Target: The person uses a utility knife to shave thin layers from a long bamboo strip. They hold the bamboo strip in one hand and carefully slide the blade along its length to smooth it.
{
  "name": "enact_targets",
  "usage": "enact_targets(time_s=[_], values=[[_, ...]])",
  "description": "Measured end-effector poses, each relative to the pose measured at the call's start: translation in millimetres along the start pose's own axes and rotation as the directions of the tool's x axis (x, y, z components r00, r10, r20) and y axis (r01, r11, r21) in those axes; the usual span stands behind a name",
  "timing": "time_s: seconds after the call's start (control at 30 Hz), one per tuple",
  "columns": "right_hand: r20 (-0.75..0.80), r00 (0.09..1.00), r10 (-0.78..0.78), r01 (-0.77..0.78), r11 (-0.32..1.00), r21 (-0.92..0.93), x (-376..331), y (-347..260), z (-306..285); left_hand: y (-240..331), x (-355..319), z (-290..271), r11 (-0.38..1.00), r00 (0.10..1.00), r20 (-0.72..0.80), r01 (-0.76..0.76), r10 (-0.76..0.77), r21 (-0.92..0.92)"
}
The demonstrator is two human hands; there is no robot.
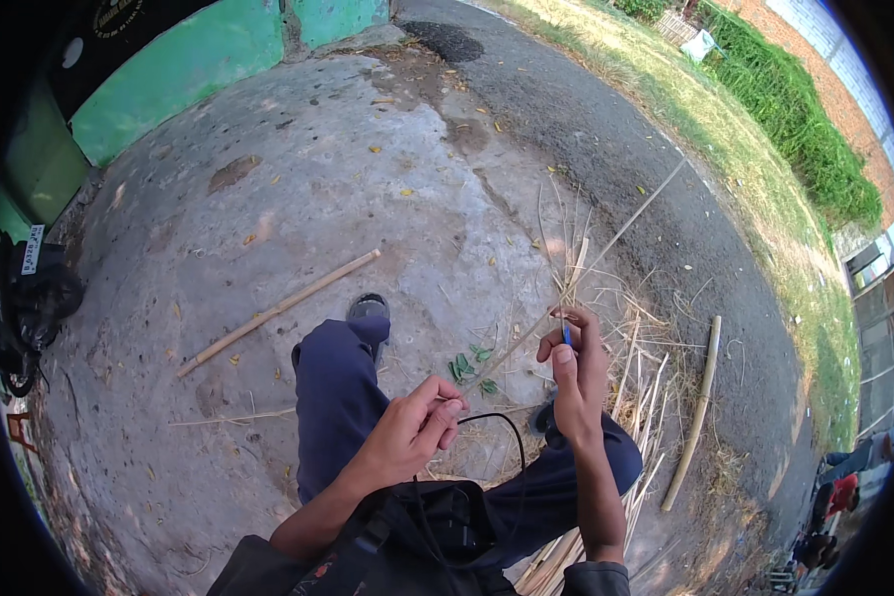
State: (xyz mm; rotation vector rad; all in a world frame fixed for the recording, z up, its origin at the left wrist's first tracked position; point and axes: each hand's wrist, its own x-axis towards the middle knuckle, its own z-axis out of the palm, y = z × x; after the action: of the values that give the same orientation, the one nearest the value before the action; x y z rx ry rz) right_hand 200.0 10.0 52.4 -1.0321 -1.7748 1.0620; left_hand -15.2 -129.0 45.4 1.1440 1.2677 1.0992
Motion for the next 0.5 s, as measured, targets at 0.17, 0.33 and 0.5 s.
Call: enact_targets(time_s=[0.17,0.33,0.5], values=[[0.105,0.986,-0.13,0.149,0.968,-0.2,-10,13,17,-13,16,9,1.0,0.999,-0.053,-0.006,0.006,0.0],[0.21,0.975,0.074,-0.07,0.997,-0.03,-15,9,15,-5,22,14,0.999,0.994,-0.102,-0.041,0.044,0.028],[0.072,0.97,0.233,-0.24,0.861,0.449,-7,19,17,-4,22,20,0.999,0.998,-0.06,-0.008,0.01,0.042]])
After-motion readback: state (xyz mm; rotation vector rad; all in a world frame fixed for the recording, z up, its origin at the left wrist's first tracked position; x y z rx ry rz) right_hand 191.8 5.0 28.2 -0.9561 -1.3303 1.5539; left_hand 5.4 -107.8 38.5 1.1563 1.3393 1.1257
